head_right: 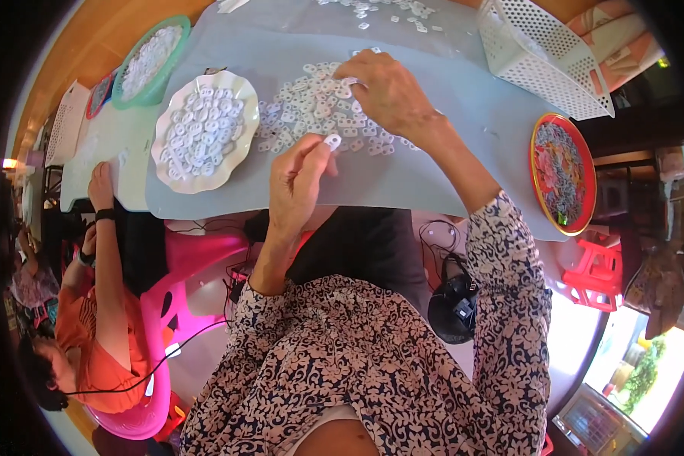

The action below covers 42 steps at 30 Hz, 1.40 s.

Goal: Assembling small white plastic components manually at a table.

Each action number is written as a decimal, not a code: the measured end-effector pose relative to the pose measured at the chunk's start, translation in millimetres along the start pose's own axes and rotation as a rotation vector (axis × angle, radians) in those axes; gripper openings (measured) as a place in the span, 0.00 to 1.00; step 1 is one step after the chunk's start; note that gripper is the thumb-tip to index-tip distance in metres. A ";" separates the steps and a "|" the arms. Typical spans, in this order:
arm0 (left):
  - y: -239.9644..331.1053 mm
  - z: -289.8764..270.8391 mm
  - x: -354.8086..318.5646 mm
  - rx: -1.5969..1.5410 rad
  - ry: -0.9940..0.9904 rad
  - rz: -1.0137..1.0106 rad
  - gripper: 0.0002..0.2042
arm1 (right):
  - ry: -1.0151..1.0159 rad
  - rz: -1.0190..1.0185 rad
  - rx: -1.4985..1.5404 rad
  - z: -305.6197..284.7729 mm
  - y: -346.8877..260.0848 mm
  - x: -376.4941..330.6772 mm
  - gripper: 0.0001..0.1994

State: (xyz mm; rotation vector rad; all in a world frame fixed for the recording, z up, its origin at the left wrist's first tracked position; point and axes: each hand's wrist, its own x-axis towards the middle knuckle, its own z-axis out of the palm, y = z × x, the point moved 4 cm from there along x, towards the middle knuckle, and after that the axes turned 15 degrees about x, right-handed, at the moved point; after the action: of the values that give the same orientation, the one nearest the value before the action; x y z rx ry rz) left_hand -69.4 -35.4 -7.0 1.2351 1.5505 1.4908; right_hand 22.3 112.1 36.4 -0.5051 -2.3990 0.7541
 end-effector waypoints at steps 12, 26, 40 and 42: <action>-1.6 -0.6 0.7 0.007 -0.007 -0.024 0.09 | 0.186 0.050 -0.090 -22.2 33.5 11.8 0.09; 2.4 -0.9 1.3 0.006 0.007 -0.022 0.09 | 0.038 0.161 -0.032 -8.2 50.2 28.4 0.11; 4.0 0.7 1.8 0.024 0.010 -0.042 0.09 | -0.064 0.013 -0.031 30.5 35.2 46.4 0.10; 4.3 0.5 1.5 0.011 0.023 -0.036 0.09 | -0.088 0.024 -0.011 27.9 32.7 44.5 0.10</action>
State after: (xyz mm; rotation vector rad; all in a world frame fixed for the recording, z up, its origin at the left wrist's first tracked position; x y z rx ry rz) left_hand -68.7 -34.2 -2.6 1.1941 1.5897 1.4796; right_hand -23.3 148.4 15.3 -0.5154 -2.4835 0.7896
